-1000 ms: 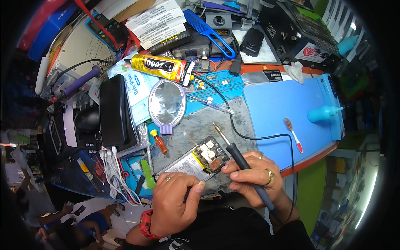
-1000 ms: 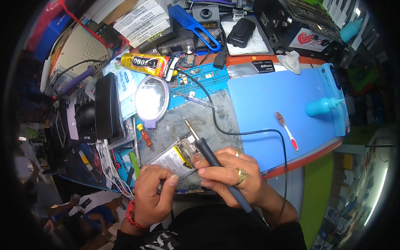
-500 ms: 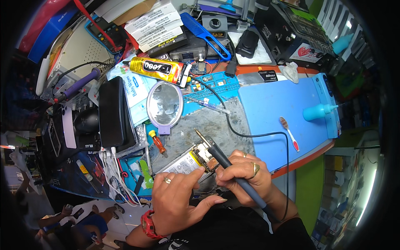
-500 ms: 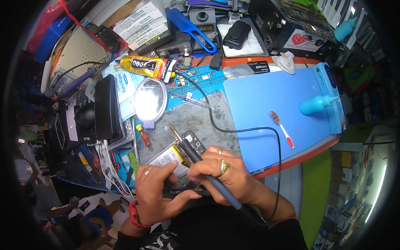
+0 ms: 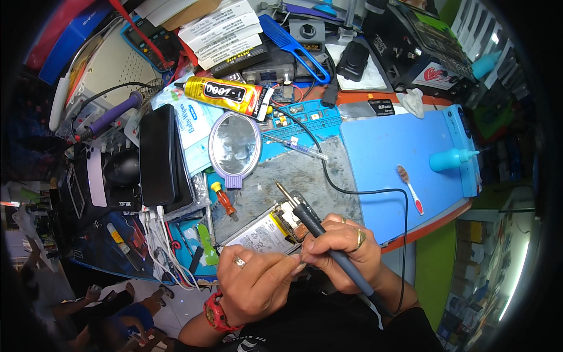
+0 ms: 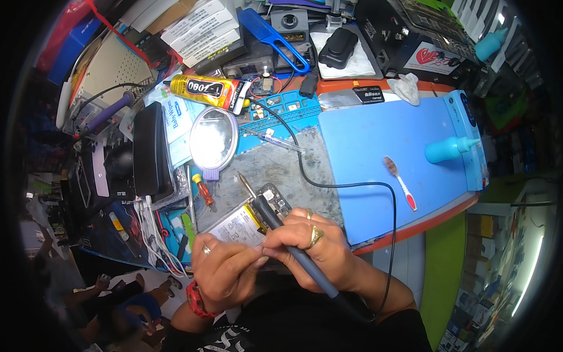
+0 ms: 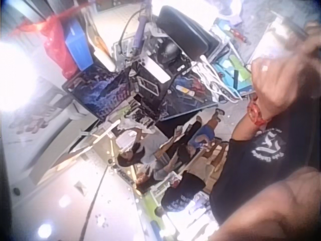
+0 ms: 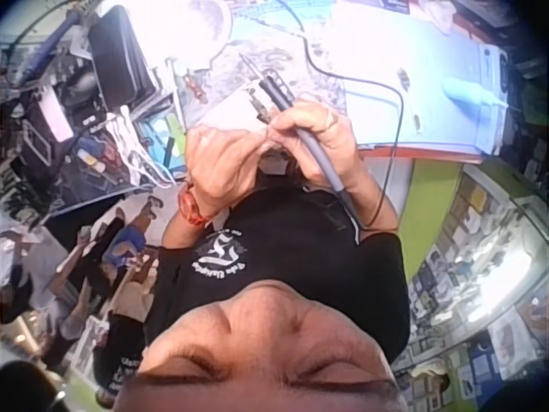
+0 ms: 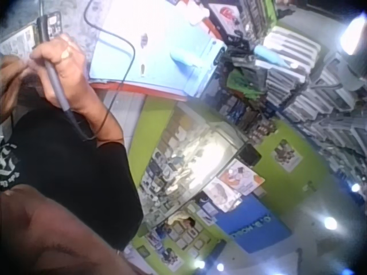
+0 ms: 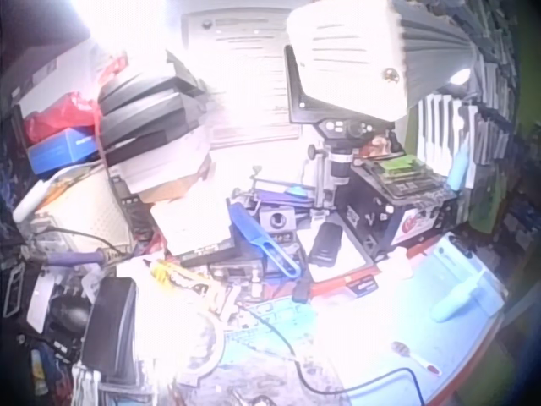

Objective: The person uses a soldering iron and tweezers to work on the internal components of a disassembled smartphone placed on a cluttered workbench. They repeatedly apply heat to small areas of the motherboard while holding the device steady with their other hand.

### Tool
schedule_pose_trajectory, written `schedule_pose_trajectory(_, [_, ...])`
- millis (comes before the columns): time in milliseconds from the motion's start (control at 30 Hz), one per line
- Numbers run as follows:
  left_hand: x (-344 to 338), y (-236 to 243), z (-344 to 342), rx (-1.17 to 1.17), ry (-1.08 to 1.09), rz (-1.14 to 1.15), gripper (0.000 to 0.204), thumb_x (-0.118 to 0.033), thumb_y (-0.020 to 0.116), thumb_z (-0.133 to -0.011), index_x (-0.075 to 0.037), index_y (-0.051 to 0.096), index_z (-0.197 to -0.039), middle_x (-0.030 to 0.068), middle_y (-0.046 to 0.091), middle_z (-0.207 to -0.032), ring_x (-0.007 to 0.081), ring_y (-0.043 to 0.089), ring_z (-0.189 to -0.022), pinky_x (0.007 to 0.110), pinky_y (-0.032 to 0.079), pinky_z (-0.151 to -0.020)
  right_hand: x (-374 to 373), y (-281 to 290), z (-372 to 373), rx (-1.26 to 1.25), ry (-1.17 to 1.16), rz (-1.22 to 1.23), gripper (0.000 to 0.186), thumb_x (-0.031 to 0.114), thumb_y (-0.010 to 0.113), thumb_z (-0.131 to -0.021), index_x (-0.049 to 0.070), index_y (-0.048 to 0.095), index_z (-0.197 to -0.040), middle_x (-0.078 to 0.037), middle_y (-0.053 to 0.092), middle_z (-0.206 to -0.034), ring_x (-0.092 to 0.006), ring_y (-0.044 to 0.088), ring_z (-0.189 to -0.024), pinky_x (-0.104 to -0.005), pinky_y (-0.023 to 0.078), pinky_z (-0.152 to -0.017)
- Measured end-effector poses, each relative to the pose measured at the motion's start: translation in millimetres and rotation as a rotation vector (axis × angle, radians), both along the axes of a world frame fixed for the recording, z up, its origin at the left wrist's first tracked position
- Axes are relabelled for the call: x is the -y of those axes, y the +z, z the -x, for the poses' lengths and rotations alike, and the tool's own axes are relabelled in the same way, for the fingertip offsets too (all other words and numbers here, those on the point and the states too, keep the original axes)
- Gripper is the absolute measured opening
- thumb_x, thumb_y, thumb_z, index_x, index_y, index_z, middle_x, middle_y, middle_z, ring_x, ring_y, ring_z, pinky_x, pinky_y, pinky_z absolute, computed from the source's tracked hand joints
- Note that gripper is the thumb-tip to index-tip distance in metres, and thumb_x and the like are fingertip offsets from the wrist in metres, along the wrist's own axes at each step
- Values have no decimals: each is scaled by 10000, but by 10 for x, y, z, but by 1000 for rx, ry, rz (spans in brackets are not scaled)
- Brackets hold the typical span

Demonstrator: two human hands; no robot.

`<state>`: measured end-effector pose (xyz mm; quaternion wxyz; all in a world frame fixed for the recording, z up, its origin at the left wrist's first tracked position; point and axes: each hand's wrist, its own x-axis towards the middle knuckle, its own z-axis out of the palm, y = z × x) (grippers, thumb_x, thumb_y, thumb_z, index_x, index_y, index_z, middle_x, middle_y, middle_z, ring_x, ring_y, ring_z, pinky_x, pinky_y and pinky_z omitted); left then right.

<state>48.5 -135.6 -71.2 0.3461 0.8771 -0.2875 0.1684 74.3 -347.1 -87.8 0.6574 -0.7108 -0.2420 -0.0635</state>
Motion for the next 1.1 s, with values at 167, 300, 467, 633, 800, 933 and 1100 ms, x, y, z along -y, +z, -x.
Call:
schedule_pose_trajectory(167, [-7, 4, 0, 12, 34, -27, 188, -24, 861, -820, -68, 738, -955, 21, 713, -830, 193, 625, -685, 398, 394, -704, -5, 38, -6, -25, -2, 25, 317, -111, 831, -820, 44, 694, -1060, -92, 696, -814, -248, 605, -673, -365, 476, -631])
schedule_pose_trajectory(300, [-28, -69, -22, -2, 90, -54, 158, 0, 830, -840, -52, 711, -930, 39, 705, -828, 225, 638, -706, 407, 408, -712, 76, 2, -32, -2, -69, 29, 322, -38, 809, -901, 6, 705, -1203, -99, 729, -876, -237, 656, -730, -354, 511, -695])
schedule_pose_trajectory(467, [-35, -175, -65, -33, 171, -129, 145, -43, 831, -867, -54, 721, -961, 42, 711, -861, 225, 652, -733, 399, 424, -741, 297, -15, 20, 80, -100, 77, 397, 147, 770, -1013, -42, 696, -1354, -154, 758, -953, -227, 704, -813, -339, 537, -707])
schedule_pose_trajectory(633, [-9, -208, -47, -62, 201, -204, 155, -79, 842, -875, -57, 729, -978, 46, 710, -885, 226, 646, -734, 394, 438, -747, 314, -165, 95, 174, -186, 76, 333, 64, 855, -853, -52, 724, -1135, -180, 746, -873, -250, 735, -682, -318, 543, -561])
schedule_pose_trajectory(800, [33, -191, -60, -65, 215, -272, 163, -88, 838, -874, -63, 730, -993, 47, 693, -902, 228, 641, -757, 401, 448, -745, 327, -259, 177, 169, -219, 49, 257, 42, 834, -767, 0, 681, -970, -134, 720, -751, -263, 760, -632, -352, 652, -594])
schedule_pose_trajectory(933, [83, -190, -67, -68, 232, -305, 179, -78, 832, -858, -67, 719, -996, 53, 680, -910, 242, 625, -782, 412, 441, -748, 294, -248, 201, 185, -239, 99, 243, 49, 815, -754, 35, 681, -956, -95, 708, -731, -245, 759, -623, -354, 676, -611])
schedule_pose_trajectory(1100, [134, -168, -57, -90, 245, -310, 194, -35, 823, -837, -58, 698, -983, 83, 672, -911, 273, 609, -800, 434, 425, -757, 317, -252, 194, 195, -227, 122, 266, 55, 815, -740, 40, 678, -967, -85, 702, -723, -245, 761, -625, -348, 674, -605])
